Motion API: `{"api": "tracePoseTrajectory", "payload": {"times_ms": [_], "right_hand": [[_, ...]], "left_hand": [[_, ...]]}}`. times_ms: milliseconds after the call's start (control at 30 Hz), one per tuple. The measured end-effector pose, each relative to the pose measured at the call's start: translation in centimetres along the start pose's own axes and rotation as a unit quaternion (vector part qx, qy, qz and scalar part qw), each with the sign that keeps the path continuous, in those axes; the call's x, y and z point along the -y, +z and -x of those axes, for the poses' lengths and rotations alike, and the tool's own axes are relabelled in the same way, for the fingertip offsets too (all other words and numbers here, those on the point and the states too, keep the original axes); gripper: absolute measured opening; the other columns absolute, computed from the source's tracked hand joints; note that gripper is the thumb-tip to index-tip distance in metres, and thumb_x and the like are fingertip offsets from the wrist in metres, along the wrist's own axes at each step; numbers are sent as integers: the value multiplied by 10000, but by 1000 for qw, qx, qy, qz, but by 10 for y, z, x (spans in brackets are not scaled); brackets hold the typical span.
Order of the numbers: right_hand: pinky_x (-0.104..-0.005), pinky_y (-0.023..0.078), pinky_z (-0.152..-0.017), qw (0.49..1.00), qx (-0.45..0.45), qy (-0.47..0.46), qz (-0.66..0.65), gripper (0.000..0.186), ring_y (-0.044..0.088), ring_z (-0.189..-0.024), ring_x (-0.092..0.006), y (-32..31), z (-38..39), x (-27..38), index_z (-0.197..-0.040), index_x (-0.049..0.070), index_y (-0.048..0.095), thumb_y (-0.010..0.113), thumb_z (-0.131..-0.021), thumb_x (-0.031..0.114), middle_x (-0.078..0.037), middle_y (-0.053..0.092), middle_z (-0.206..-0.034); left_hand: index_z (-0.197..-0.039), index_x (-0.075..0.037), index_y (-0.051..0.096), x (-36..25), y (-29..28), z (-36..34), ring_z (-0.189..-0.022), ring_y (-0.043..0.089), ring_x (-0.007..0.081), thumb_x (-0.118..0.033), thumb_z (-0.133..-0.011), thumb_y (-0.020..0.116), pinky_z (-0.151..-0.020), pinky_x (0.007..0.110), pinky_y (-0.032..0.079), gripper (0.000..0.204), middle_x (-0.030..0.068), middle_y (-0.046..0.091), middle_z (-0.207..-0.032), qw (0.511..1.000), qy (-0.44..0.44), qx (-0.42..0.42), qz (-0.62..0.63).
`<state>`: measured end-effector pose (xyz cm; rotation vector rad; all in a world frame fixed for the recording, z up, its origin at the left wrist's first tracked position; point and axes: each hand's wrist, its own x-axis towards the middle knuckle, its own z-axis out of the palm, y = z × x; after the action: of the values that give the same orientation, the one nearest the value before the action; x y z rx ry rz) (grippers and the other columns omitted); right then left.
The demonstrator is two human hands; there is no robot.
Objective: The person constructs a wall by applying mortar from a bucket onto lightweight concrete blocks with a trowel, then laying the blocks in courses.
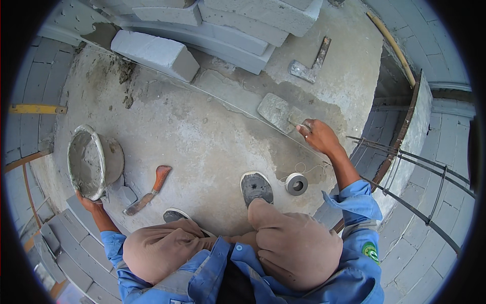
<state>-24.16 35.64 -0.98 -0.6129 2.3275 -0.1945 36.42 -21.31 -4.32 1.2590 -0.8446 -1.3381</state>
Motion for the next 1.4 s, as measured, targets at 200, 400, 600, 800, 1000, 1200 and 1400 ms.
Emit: {"api": "tracePoseTrajectory", "payload": {"times_ms": [200,400,600,800,1000,1200,1400], "right_hand": [[-533,519,-866,996,-13,-81,19,471,674,-985,-469,20,-47,12,-1023,-26,710,573,-998,425,-300,703,-991],[-530,522,-868,997,2,-58,40,452,679,-971,-461,20,-14,-13,-1058,-12,717,581,-989,413,-292,708,-982],[-522,528,-834,999,0,23,30,432,683,-937,-457,14,32,-46,-1057,12,723,595,-977,417,-264,717,-952],[-516,529,-828,997,24,44,64,438,686,-927,-450,3,52,-66,-1018,5,719,615,-965,426,-261,715,-929],[-514,534,-835,993,24,63,95,425,692,-913,-444,-21,77,-84,-1020,7,719,633,-949,417,-251,720,-904],[-486,535,-875,978,-116,-13,174,342,678,-998,-403,-15,98,-102,-1073,23,706,711,-874,301,-229,691,-1044],[-470,529,-884,968,-172,-31,181,281,645,-1053,-364,4,98,-112,-1055,31,666,720,-843,206,-168,629,-1086]], "left_hand": [[-1488,-34,462,4,2,2,-1317,548,357,-399,-1042,503,-1107,508,460,578,141,520,-1505,1000,-25,-3,-4],[-1488,-34,462,-4,-1,2,-1309,552,367,-402,-1036,510,-1098,518,464,585,146,526,-1499,1000,-27,6,8],[-1495,-46,455,2,5,4,-1314,545,371,-417,-1034,498,-1101,534,456,593,145,521,-1501,999,-36,-6,0],[-1508,-54,436,-3,0,1,-1336,523,372,-413,-1038,487,-1111,536,448,593,142,504,-1517,999,-32,11,-6],[-1506,-55,439,1,-1,-3,-1334,527,361,-413,-1041,484,-1112,532,447,589,140,506,-1514,999,-36,12,-15],[-1498,-32,442,-3,-9,-7,-1318,539,362,-407,-1040,497,-1104,518,455,595,140,515,-1505,999,-33,17,-24],[-1502,-29,438,0,-5,-6,-1313,543,363,-407,-1040,494,-1094,519,464,600,145,512,-1506,999,-29,4,-29]]}}
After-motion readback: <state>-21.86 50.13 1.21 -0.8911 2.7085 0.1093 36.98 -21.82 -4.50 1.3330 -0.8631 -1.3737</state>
